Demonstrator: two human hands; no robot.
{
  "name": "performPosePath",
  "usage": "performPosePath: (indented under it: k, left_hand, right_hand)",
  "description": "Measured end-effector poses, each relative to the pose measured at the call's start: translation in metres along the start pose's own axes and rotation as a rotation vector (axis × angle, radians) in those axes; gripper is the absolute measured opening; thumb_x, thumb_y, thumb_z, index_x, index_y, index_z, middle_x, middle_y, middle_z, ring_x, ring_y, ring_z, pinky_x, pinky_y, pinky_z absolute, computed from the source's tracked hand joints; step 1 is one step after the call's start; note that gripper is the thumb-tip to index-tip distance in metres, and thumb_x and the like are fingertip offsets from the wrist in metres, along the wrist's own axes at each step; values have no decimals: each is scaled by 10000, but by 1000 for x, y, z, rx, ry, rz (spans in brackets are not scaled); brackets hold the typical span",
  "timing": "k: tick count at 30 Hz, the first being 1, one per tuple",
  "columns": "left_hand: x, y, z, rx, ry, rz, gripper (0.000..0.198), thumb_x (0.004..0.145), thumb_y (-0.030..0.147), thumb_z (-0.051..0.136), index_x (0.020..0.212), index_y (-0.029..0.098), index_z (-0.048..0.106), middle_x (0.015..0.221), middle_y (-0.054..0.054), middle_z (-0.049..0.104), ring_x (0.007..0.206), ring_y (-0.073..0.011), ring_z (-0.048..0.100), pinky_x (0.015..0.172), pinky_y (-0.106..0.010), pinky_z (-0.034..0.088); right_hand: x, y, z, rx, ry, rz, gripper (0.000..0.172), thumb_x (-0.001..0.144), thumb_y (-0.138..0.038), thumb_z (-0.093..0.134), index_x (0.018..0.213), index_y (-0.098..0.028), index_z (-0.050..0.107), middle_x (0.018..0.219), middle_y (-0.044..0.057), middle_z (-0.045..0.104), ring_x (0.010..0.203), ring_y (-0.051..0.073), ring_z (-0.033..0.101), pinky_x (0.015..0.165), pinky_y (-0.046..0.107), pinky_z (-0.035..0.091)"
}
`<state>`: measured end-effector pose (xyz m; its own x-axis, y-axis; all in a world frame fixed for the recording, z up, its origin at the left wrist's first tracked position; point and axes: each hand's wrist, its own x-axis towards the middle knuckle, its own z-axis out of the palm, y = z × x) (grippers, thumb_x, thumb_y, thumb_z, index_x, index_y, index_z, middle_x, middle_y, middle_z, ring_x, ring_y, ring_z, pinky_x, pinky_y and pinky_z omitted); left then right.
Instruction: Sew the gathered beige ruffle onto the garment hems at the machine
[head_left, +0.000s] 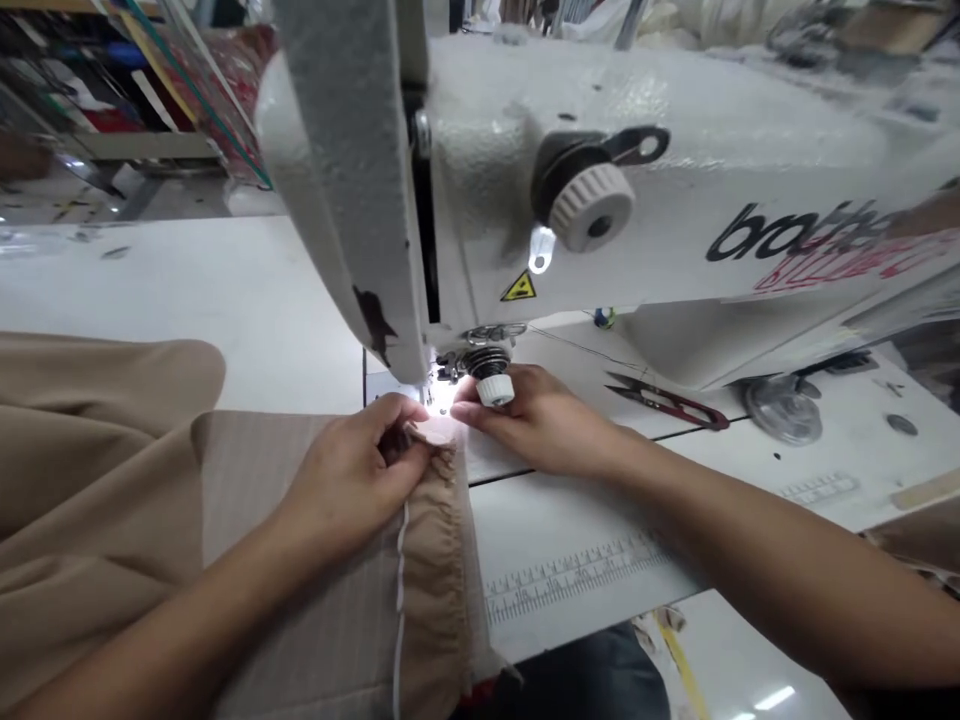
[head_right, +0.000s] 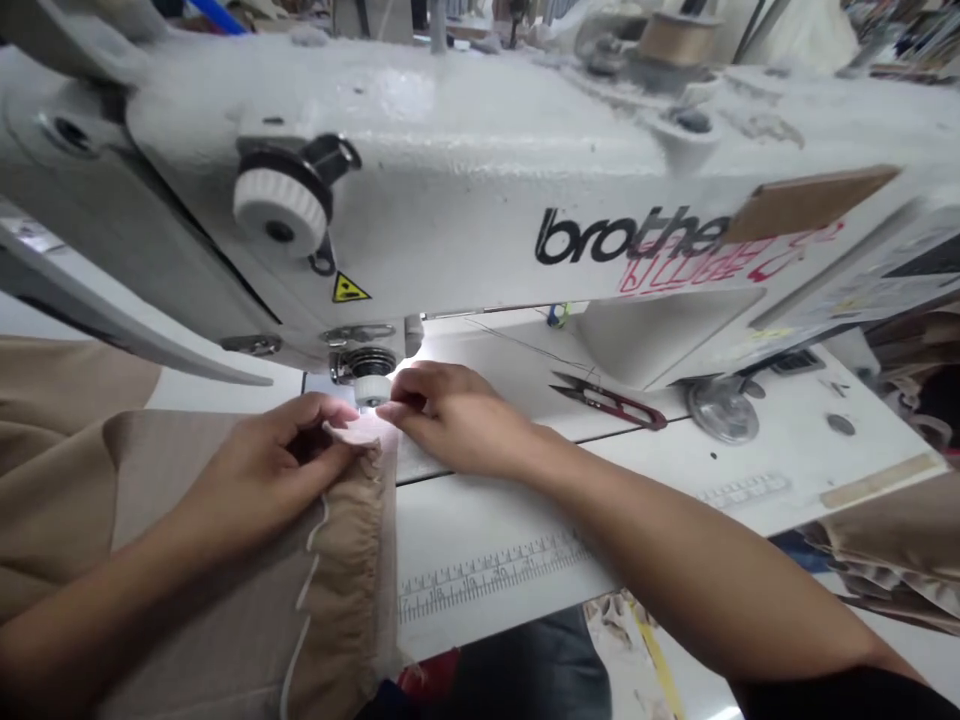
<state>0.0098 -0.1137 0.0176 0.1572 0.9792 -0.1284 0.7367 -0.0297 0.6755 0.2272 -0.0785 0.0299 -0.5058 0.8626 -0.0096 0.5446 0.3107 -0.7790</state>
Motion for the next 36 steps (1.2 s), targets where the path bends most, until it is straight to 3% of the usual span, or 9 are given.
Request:
performPosePath:
  k: [3,6,10,14,24,32,36]
  left_hand:
    - [1,1,1,-3,3,-4,307,841,490,590,994,248,702,688,22,661,623,-183,603,566,-299,419]
    - [2,1,0,-14,-6,2,300,830,474,599,990,243,703,706,18,676,640,-188,616,583,-310,431]
    - [2,-1,-1,-104,-13,14,279,833,444,623,1014,246,699,847,-3,739,755,-206,666,626,-315,462]
    - [1,-2,-2,-245,-45,-1,330,838,484,635,1043,229,676,960,-38,753,847,-225,694,721,-344,516]
    - [2,4,6,35,136,101,405,851,526,627,1139,244,586,633,60,630,538,-163,581,562,-292,416]
    - [3,5,5,68,147,98,391,880,513,605,1161,246,550,641,73,620,549,-154,573,577,-285,418]
    - [5,2,7,92,127,90,392,888,500,606,1182,249,543,642,76,619,499,-147,545,540,-284,399]
  right_hand:
    - [-3,-2,-3,19,-95,15,215,1010,-390,639,1029,-198,733,993,43,724,893,188,650,773,315,465]
    - [-8,-4,0,5,-148,-11,334,908,-446,773,1137,-206,728,1101,57,728,1009,218,660,811,317,477]
    - [-9,-7,3,-31,-101,-79,95,977,-252,683,1000,-188,750,935,29,743,890,176,661,770,298,450]
    - [-7,-7,-3,87,-59,-55,141,1001,-272,650,958,-187,755,889,15,735,830,160,652,747,288,452]
    - [6,11,8,-172,46,-92,152,1016,-302,649,1014,-208,769,1003,55,773,917,203,688,782,304,458]
    - [10,9,13,-209,76,-23,162,1000,-339,670,1016,-230,789,1049,45,789,950,208,696,786,313,460]
    - [11,10,13,-166,64,-30,127,978,-297,692,958,-221,792,979,26,787,858,174,685,729,283,448]
